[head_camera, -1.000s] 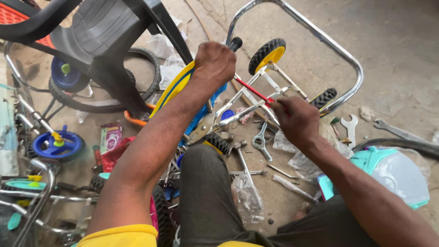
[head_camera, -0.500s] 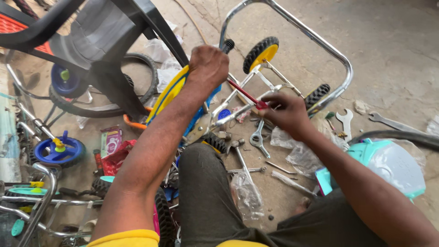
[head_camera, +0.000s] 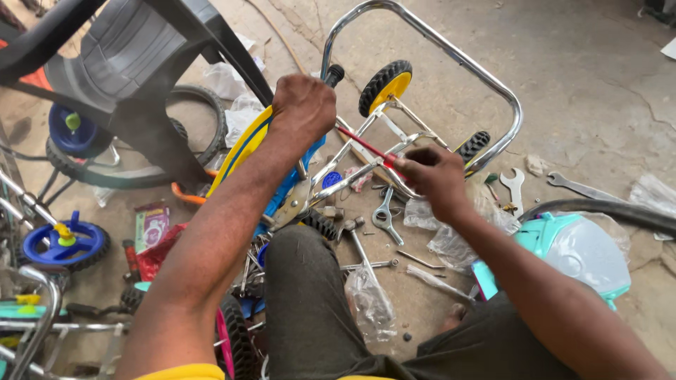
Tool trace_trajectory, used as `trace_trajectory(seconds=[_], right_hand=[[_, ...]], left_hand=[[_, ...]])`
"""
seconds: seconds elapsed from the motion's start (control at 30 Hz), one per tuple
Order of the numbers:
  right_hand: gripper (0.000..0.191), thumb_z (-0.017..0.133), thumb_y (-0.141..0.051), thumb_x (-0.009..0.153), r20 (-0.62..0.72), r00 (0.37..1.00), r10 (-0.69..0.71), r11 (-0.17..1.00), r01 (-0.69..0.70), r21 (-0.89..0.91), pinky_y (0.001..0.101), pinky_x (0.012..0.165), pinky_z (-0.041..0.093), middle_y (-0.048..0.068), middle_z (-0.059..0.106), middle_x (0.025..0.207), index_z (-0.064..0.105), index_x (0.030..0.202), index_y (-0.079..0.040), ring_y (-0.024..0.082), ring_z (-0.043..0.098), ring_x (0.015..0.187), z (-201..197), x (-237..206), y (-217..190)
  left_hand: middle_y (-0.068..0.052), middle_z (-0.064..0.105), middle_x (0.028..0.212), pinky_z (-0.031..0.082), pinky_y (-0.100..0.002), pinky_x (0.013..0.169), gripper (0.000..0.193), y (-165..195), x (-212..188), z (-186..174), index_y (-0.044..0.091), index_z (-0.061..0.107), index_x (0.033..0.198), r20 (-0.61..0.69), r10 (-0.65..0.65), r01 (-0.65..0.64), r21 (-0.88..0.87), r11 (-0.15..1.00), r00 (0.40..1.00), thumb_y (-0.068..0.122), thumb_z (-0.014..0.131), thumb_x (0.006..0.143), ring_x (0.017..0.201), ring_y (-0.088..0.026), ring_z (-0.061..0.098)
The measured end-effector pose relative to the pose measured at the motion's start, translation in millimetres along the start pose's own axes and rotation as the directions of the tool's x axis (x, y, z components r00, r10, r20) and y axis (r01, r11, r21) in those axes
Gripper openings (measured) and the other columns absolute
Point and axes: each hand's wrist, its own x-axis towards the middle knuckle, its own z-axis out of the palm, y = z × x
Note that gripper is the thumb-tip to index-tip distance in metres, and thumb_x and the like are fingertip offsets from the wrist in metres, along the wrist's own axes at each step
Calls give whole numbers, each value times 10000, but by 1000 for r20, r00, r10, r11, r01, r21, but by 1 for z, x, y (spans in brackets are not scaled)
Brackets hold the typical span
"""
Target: The person assembles a child's tricycle by attaching wheels, handlebars, and a seat using a screwdriver and wrench. They tighten screws and bolts to secure the components together.
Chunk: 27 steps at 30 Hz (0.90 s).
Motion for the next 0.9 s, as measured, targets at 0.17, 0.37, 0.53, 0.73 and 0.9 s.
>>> trace_trajectory(seconds=[0.17,0.37,0.53,0.73,0.9], right_hand=[[299,778,-215,881,193,904,-381,882,418,-219,260,498,439,65,659,771,757,1128,-47,115,546,595,-3,-1,2],[244,797,-179,901,149,744,-652,602,627,-495,312,502,456,115,693,810,764,1090,-28,181,604,616,-9,-2,1],[216,777,-189,920,195,886,-421,833,462,-304,302,550,502,97,708,843,757,1094,-62,159,642,651,-7,-6,11],[142,786,-164,951,260,520,-813,290,750,-595,294,544,523,90,706,853,728,1048,-77,161,652,671,-8,-8,5],[269,777,-141,856,309,943,122,960,-191,204,267,476,506,64,730,829,723,1097,-32,117,634,600,-14,-4,-5]], left_hand=[[-122,771,924,578,-439,646,243,3,-2,-1,80,801,954,49,0,0,9,1000,999,151,577,891,849,-262,754],[-109,768,916,573,-426,642,234,5,-8,-1,112,811,908,-67,34,-34,7,999,997,184,600,837,851,-258,748],[-90,770,905,570,-418,622,228,9,-11,0,118,808,936,38,15,-15,7,1000,999,165,588,895,842,-234,748],[-64,761,866,550,-413,584,234,9,-10,-1,128,802,924,56,23,-26,50,998,998,193,577,930,780,-203,729],[-65,745,824,549,-396,560,226,11,-9,-1,116,790,910,83,5,-11,72,997,997,183,576,938,742,-191,721]])
